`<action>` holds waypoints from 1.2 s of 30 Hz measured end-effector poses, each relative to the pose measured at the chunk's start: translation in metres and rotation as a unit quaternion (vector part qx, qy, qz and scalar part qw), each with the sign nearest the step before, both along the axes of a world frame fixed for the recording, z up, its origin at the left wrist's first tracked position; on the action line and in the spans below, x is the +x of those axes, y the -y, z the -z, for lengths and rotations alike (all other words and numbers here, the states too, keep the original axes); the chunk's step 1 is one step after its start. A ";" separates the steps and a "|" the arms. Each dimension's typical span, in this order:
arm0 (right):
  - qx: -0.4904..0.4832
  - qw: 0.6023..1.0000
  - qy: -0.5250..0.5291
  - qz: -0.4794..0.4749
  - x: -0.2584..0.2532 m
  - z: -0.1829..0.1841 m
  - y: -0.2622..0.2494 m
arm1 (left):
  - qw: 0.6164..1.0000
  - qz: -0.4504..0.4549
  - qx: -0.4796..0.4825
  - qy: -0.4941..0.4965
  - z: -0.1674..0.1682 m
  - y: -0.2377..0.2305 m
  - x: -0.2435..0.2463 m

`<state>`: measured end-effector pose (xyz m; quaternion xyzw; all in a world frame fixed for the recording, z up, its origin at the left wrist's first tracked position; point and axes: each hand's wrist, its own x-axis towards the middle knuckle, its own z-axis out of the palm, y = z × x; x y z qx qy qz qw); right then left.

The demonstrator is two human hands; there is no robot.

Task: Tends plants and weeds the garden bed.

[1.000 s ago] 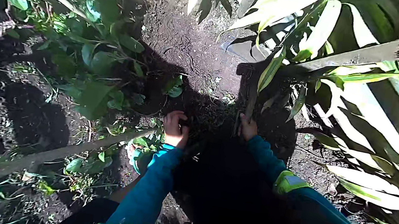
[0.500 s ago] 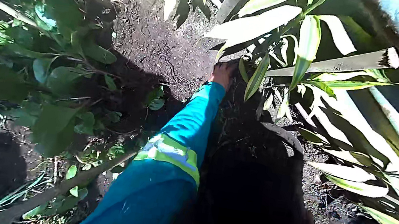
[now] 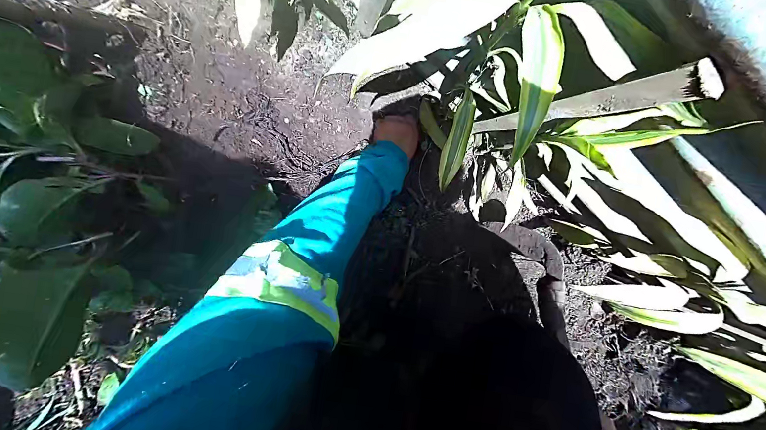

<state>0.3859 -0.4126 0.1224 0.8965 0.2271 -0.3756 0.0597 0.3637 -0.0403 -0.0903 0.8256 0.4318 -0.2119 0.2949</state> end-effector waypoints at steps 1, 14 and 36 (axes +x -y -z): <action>-0.109 0.984 -0.063 0.130 0.005 -0.007 -0.026 | 0.999 0.025 -0.008 -0.027 -0.004 0.001 0.001; 0.043 0.999 0.026 0.001 0.042 0.059 0.094 | 0.975 -0.086 0.036 0.201 0.003 0.049 -0.104; 0.094 0.964 -0.249 -0.005 0.023 0.150 -0.046 | 0.944 -0.262 0.092 0.177 -0.050 0.270 -0.249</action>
